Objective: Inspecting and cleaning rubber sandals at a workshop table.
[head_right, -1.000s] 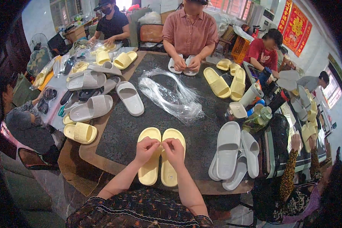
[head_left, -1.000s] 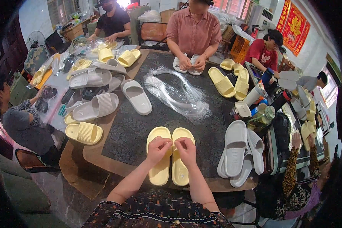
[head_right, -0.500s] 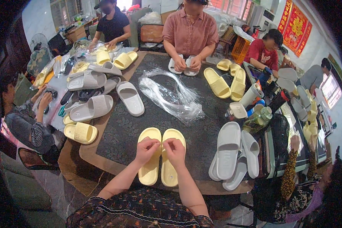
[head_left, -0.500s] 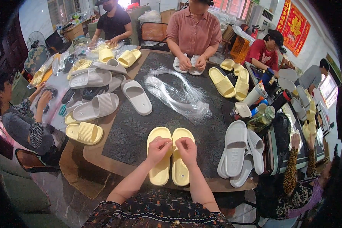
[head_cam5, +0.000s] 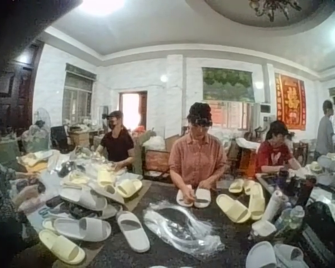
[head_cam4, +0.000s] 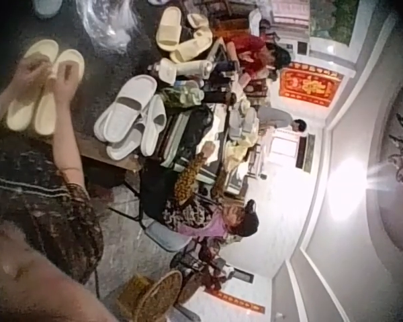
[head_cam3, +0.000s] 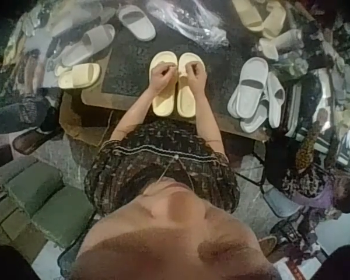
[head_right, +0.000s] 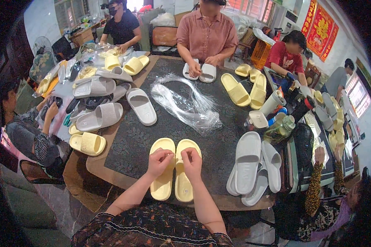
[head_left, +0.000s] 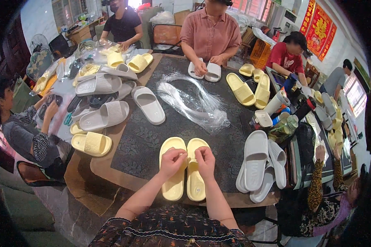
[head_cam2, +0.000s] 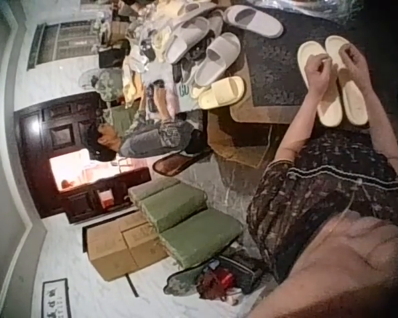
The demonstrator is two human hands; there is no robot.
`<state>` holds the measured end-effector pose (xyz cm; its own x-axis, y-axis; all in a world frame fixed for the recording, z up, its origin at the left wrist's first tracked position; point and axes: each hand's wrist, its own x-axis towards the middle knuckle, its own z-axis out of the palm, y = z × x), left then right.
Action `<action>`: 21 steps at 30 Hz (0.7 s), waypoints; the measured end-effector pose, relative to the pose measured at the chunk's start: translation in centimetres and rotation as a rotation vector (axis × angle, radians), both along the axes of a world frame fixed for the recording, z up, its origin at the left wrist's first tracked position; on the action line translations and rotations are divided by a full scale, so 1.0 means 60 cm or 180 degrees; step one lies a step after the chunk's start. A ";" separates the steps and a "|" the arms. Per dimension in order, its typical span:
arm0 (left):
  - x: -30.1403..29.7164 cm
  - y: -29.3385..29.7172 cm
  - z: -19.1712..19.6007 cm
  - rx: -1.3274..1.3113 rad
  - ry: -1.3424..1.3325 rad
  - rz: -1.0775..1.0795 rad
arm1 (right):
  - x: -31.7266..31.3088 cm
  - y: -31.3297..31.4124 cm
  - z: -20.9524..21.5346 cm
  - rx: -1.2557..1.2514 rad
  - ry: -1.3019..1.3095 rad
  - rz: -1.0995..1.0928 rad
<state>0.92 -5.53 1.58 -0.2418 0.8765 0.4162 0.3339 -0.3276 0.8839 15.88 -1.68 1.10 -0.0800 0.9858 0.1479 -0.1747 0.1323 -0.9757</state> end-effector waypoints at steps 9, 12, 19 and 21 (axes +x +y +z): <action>0.000 0.000 0.001 0.0040 -0.0058 -0.0016 | -0.002 -0.007 0.018 0.0216 -0.0427 0.0103; 0.000 0.001 -0.001 0.0072 0.0001 -0.0021 | -0.002 -0.004 0.002 0.0561 -0.0824 0.0097; 0.001 0.000 0.001 0.0043 -0.0117 -0.0026 | -0.004 -0.007 0.020 0.0149 -0.0260 0.0064; -0.002 -0.001 0.001 0.0036 -0.0014 0.0007 | -0.007 -0.009 0.015 0.0522 -0.0643 0.0082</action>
<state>0.83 -5.58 1.63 -0.2454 0.8713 0.4250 0.3309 -0.3368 0.8815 15.49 -2.19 2.00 -0.1491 0.9471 0.2842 0.0161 0.2897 -0.9570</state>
